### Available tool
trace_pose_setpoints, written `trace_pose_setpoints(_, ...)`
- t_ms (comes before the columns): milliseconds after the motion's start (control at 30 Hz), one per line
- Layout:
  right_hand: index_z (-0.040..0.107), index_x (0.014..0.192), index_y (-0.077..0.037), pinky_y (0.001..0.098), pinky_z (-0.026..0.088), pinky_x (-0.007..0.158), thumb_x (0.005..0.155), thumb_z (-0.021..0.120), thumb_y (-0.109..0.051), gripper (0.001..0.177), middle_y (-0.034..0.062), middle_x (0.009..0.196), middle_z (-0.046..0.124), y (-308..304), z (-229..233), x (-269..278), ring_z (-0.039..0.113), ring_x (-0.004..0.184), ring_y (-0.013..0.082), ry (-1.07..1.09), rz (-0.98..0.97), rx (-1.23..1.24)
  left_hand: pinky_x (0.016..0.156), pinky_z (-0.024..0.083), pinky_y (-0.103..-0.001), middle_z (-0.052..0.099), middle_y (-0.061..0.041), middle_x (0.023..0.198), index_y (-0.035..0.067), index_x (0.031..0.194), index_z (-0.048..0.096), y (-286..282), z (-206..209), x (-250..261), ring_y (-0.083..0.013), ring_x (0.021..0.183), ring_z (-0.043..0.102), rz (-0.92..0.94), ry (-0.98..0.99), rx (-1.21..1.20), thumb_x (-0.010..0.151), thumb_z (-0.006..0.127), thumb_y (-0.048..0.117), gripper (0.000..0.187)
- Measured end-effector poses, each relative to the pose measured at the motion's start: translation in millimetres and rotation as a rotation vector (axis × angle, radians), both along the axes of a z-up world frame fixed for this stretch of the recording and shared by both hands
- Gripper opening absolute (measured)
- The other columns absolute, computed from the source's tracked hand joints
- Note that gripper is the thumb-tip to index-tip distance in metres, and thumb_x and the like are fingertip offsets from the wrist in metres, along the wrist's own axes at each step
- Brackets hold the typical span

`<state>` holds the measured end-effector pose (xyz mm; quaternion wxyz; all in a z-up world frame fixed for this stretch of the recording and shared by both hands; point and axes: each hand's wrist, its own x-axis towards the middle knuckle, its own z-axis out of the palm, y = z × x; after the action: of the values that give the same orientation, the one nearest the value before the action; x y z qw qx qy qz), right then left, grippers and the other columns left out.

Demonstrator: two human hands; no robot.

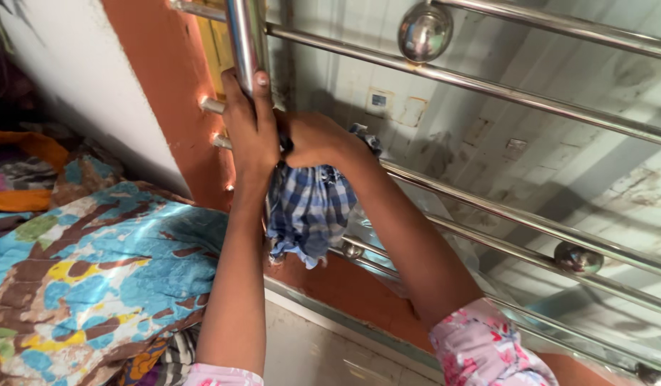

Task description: The person cleans a metal railing by wiping down the bars and posts with a cloth.

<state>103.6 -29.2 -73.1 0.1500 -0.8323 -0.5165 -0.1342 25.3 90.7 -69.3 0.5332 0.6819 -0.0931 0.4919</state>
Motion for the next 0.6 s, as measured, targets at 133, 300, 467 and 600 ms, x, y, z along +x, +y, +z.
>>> trace_pose_setpoints(133, 0.052, 0.138, -0.006, 0.0529, 0.057, 0.072, 0.062, 0.078, -0.010, 0.080, 0.0243, 0.110, 0.069, -16.8, 8.2, -36.3, 0.070, 0.085, 0.0454, -0.119, -0.123, -0.022, 0.074, 0.050, -0.043, 0.062, -0.017, 0.086, -0.003, 0.121, 0.047, 2.9, 1.8, 0.3, -0.0272, 0.079, 0.062, -0.003, -0.022, 0.017, 0.114, 0.040, 0.053, 0.057)
trace_pose_setpoints(300, 0.048, 0.148, -0.014, 0.0483, 0.059, 0.067, 0.068, 0.079, -0.007, 0.087, 0.0238, 0.109, 0.068, -58.8, 13.6, -84.6, 0.073, 0.076, 0.0384, -0.225, -0.280, -0.070, 0.070, 0.048, -0.043, 0.059, -0.017, 0.082, -0.003, 0.116, 0.048, 3.0, 5.0, -3.2, -0.0273, 0.074, 0.059, -0.019, 0.052, 0.009, 0.112, 0.041, 0.052, 0.055)
trace_pose_setpoints(467, 0.050, 0.148, -0.010, 0.0447, 0.060, 0.061, 0.073, 0.076, -0.002, 0.080, 0.0241, 0.109, 0.068, -40.1, -6.2, -65.7, 0.074, 0.072, 0.0367, -0.403, -0.444, -0.177, 0.073, 0.050, -0.043, 0.062, -0.018, 0.087, -0.003, 0.121, 0.048, 3.1, 6.8, -4.1, -0.0274, 0.078, 0.063, -0.024, -0.015, 0.016, 0.113, 0.041, 0.048, 0.052)
trace_pose_setpoints(600, 0.064, 0.115, -0.010, 0.0480, 0.059, 0.072, 0.072, 0.076, -0.009, 0.045, 0.0190, 0.095, 0.073, -3.1, -14.3, -25.7, 0.073, 0.084, 0.0383, -0.351, -0.345, -0.094, 0.081, 0.050, -0.046, 0.063, -0.021, 0.096, -0.003, 0.124, 0.048, 5.4, -2.6, 4.8, -0.0317, 0.087, 0.064, 0.004, -0.080, 0.065, 0.117, 0.041, 0.044, 0.048)
